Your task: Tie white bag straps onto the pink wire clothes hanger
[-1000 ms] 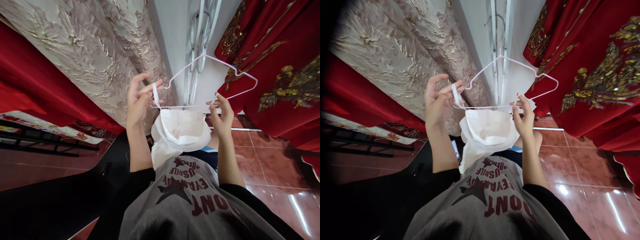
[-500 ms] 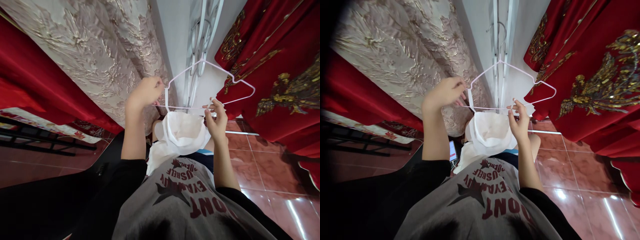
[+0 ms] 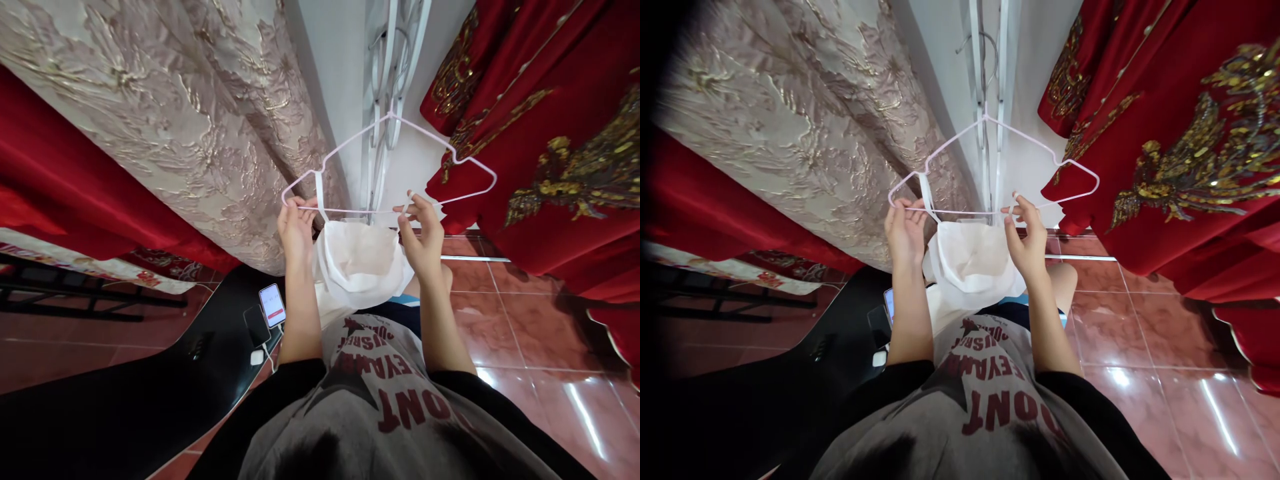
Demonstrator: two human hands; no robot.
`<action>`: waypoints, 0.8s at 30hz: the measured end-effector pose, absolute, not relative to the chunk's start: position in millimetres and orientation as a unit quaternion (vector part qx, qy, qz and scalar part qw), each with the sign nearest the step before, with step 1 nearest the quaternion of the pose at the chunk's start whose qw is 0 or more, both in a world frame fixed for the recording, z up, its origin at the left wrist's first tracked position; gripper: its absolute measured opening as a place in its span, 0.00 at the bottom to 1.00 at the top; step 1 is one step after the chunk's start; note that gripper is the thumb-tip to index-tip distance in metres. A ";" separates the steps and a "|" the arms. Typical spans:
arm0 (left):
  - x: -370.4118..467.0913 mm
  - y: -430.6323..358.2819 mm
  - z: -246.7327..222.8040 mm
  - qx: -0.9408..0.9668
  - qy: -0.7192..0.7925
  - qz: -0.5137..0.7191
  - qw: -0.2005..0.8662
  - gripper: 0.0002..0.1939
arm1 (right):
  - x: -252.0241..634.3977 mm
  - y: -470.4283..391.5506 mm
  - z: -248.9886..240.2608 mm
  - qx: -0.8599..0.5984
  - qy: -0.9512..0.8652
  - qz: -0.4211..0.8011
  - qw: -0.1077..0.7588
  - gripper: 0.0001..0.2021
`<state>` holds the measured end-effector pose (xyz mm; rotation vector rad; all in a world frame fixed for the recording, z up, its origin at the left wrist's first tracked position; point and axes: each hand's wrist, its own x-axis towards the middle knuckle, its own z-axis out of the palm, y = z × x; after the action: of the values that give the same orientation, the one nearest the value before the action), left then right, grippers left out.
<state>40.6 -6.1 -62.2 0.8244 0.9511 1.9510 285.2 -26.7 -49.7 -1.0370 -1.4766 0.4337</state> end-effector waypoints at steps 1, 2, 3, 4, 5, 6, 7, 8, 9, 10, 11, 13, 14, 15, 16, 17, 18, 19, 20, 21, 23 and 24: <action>43.9 -4.1 -60.8 0.315 0.377 0.777 0.393 0.22 | 286.2 -27.4 -48.7 -0.437 -0.624 0.207 0.614 0.20; 45.7 -2.6 -59.4 0.307 0.381 0.782 0.387 0.22 | 289.1 -27.8 -47.2 -0.429 -0.600 0.226 0.637 0.20; 46.1 -1.9 -58.1 0.303 0.383 0.784 0.382 0.22 | 294.2 -27.7 -45.2 -0.424 -0.564 0.241 0.667 0.18; 45.1 -1.6 -56.8 0.301 0.386 0.786 0.378 0.22 | 301.8 -26.9 -42.6 -0.423 -0.519 0.252 0.698 0.16; 42.9 -1.6 -55.4 0.300 0.388 0.786 0.376 0.22 | 311.9 -25.1 -39.6 -0.426 -0.472 0.260 0.726 0.14; 39.9 -1.6 -53.8 0.300 0.390 0.784 0.378 0.23 | 324.2 -22.3 -36.0 -0.434 -0.429 0.266 0.746 0.13; 36.2 -1.4 -52.2 0.303 0.393 0.780 0.381 0.23 | 337.9 -18.5 -31.9 -0.443 -0.396 0.276 0.756 0.12; 32.2 -1.1 -50.3 0.307 0.395 0.776 0.384 0.23 | 352.2 -13.9 -27.3 -0.454 -0.379 0.289 0.753 0.12; 28.3 -0.6 -48.5 0.311 0.397 0.773 0.386 0.22 | 366.1 -8.8 -22.1 -0.475 -0.367 0.296 0.743 0.11; 24.7 0.0 -46.6 0.316 0.399 0.770 0.386 0.22 | 378.6 -3.6 -16.2 -0.498 -0.356 0.298 0.733 0.10; 21.6 0.7 -44.8 0.321 0.402 0.767 0.385 0.22 | 389.0 1.3 -9.7 -0.515 -0.354 0.296 0.722 0.09; 17.7 1.8 -41.8 0.328 0.410 0.759 0.384 0.22 | 401.9 8.7 5.3 -0.535 -0.383 0.289 0.696 0.09; 16.8 2.3 -40.7 0.330 0.414 0.756 0.385 0.22 | 404.3 10.7 13.6 -0.540 -0.409 0.285 0.678 0.09; 16.7 2.6 -39.9 0.331 0.417 0.754 0.385 0.22 | 404.2 11.6 22.2 -0.544 -0.438 0.281 0.658 0.10; 17.1 2.9 -39.4 0.330 0.419 0.753 0.385 0.21 | 401.9 11.5 30.9 -0.550 -0.468 0.278 0.634 0.10; 18.0 3.1 -39.2 0.327 0.420 0.755 0.384 0.21 | 397.7 10.7 39.3 -0.556 -0.495 0.276 0.609 0.11; 19.3 3.3 -39.2 0.324 0.421 0.757 0.381 0.21 | 392.0 9.5 47.1 -0.562 -0.517 0.275 0.584 0.11; 20.7 3.5 -39.4 0.322 0.422 0.758 0.379 0.21 | 385.2 8.3 53.9 -0.567 -0.537 0.276 0.561 0.10; 22.2 3.6 -39.8 0.320 0.423 0.759 0.377 0.21 | 377.7 7.4 59.6 -0.569 -0.552 0.279 0.542 0.10; 23.5 3.6 -40.4 0.318 0.422 0.760 0.378 0.21 | 370.0 6.9 63.9 -0.569 -0.563 0.283 0.528 0.10; 25.7 3.4 -41.5 0.316 0.417 0.761 0.383 0.20 | 357.0 8.0 68.9 -0.573 -0.574 0.281 0.513 0.09; 26.2 3.0 -41.9 0.315 0.416 0.760 0.387 0.20 | 352.8 9.4 70.1 -0.575 -0.578 0.273 0.511 0.08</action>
<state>26.2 3.0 -41.9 0.8023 1.0583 1.9357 352.8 9.4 70.1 -1.3839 -1.3904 0.6577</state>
